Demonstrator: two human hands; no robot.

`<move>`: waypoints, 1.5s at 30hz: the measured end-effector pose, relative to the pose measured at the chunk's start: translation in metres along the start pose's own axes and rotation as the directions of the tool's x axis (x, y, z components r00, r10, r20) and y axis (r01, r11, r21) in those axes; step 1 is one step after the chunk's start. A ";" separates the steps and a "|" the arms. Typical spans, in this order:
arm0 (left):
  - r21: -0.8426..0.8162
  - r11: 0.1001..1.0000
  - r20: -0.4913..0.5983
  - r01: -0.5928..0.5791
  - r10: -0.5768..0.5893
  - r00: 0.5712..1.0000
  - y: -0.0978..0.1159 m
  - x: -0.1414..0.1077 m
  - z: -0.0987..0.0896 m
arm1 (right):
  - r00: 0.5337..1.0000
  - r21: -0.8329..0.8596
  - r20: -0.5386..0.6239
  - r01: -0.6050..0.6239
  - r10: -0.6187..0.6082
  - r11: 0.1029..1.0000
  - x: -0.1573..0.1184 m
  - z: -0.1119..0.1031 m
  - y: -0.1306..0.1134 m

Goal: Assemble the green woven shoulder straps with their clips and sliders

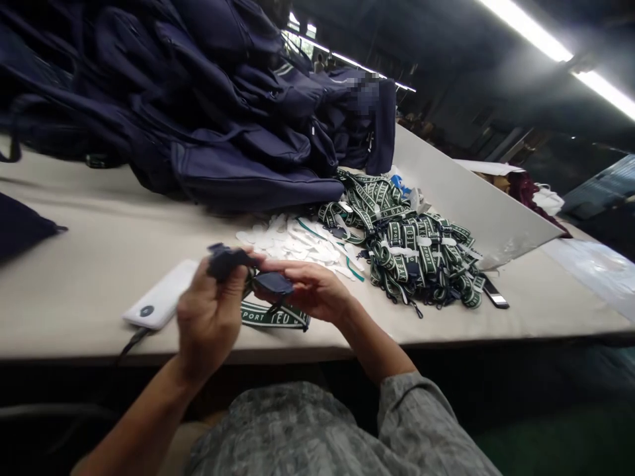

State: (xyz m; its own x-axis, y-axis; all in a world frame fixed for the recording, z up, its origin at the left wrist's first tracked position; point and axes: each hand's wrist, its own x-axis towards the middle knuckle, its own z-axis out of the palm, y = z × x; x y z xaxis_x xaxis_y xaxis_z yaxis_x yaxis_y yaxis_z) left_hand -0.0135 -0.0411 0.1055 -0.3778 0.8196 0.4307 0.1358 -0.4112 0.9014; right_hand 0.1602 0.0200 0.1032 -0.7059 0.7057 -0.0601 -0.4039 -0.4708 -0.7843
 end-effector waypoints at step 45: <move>-0.423 0.799 0.112 0.427 -0.421 0.900 0.000 -0.012 0.018 | 0.898 -0.531 -0.059 0.342 -0.437 0.775 0.008 0.012 0.047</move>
State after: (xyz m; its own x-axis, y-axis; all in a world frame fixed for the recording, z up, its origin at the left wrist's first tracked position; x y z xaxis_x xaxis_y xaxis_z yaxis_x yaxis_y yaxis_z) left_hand 0.0079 -0.0439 0.1011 -0.2948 0.9555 0.0130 -0.4404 -0.1479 0.8855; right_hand 0.1290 -0.0032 0.0727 -0.4227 0.8705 0.2519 -0.2457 0.1574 -0.9565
